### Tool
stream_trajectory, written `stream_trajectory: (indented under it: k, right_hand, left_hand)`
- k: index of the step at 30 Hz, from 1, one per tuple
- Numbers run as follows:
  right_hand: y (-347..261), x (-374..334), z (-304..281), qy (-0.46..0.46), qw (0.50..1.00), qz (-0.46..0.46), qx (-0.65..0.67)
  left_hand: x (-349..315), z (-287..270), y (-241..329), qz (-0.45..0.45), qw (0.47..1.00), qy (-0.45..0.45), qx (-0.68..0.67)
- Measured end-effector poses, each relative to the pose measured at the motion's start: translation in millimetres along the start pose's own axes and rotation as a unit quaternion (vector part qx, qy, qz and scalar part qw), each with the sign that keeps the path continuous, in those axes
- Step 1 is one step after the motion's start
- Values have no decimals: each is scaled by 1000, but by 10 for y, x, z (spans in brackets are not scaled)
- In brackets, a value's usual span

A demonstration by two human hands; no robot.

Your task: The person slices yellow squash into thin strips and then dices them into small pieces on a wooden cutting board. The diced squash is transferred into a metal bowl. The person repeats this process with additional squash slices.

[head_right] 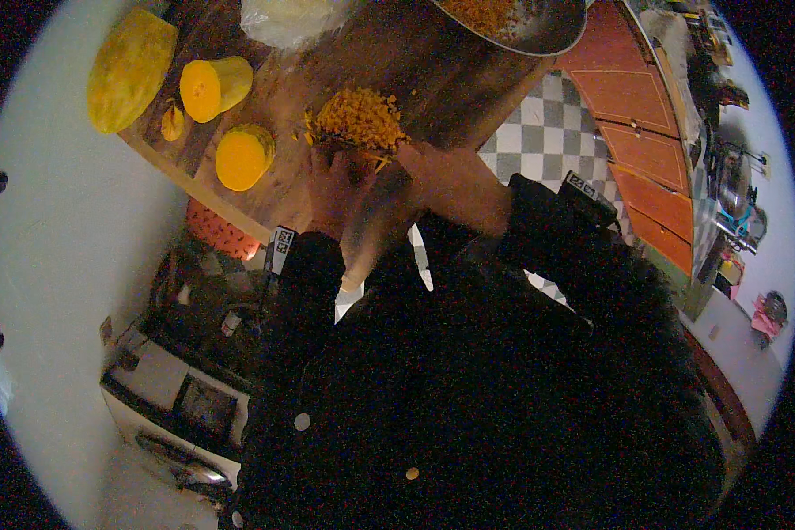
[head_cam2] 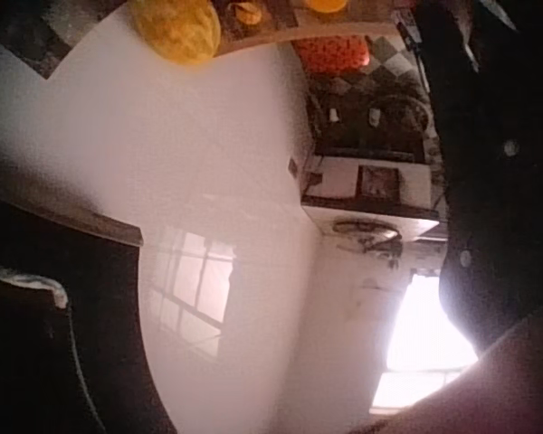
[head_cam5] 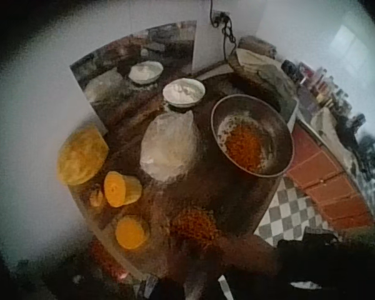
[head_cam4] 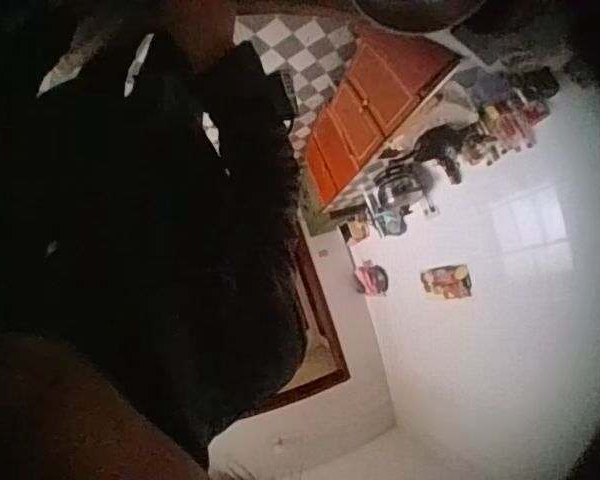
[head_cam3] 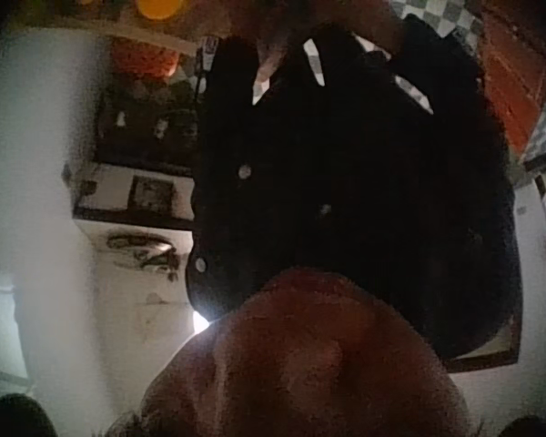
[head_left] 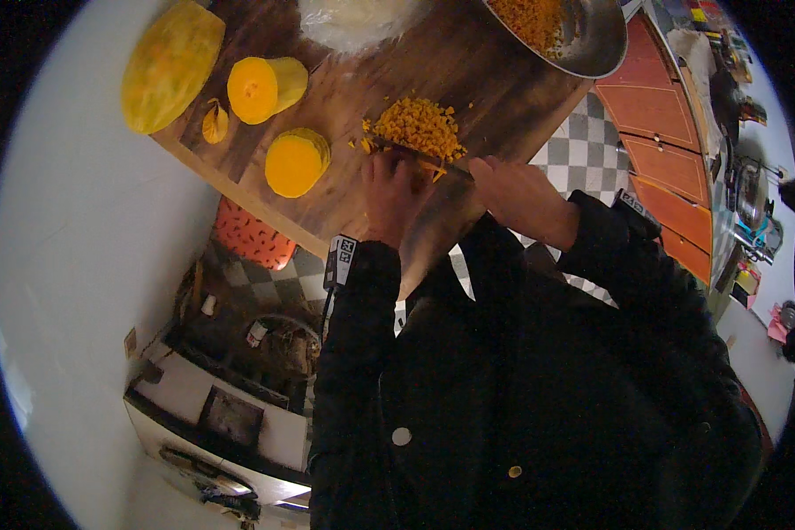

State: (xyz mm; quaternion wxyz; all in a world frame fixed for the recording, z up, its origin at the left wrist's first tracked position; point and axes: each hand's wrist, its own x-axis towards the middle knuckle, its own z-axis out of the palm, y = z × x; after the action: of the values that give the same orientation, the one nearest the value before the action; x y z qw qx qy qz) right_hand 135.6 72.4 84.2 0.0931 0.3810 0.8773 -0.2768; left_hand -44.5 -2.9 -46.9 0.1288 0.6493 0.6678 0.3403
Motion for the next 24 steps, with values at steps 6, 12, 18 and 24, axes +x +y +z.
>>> stream_trajectory:
  k: [6,12,18,24]
  right_hand:
    - [33,273,510,17,999,33,4]
    - [189,215,460,56,988,74,124]
    - [252,80,235,92,978,63,175]
    - [296,13,207,148,966,20,209]
  left_hand:
    - [66,-57,9,4,1000,2,-1]
    - [55,-121,86,-22,998,29,-53]
    - [277,-208,-227,-49,993,100,29]
    - [95,-135,-29,-121,992,23,14]
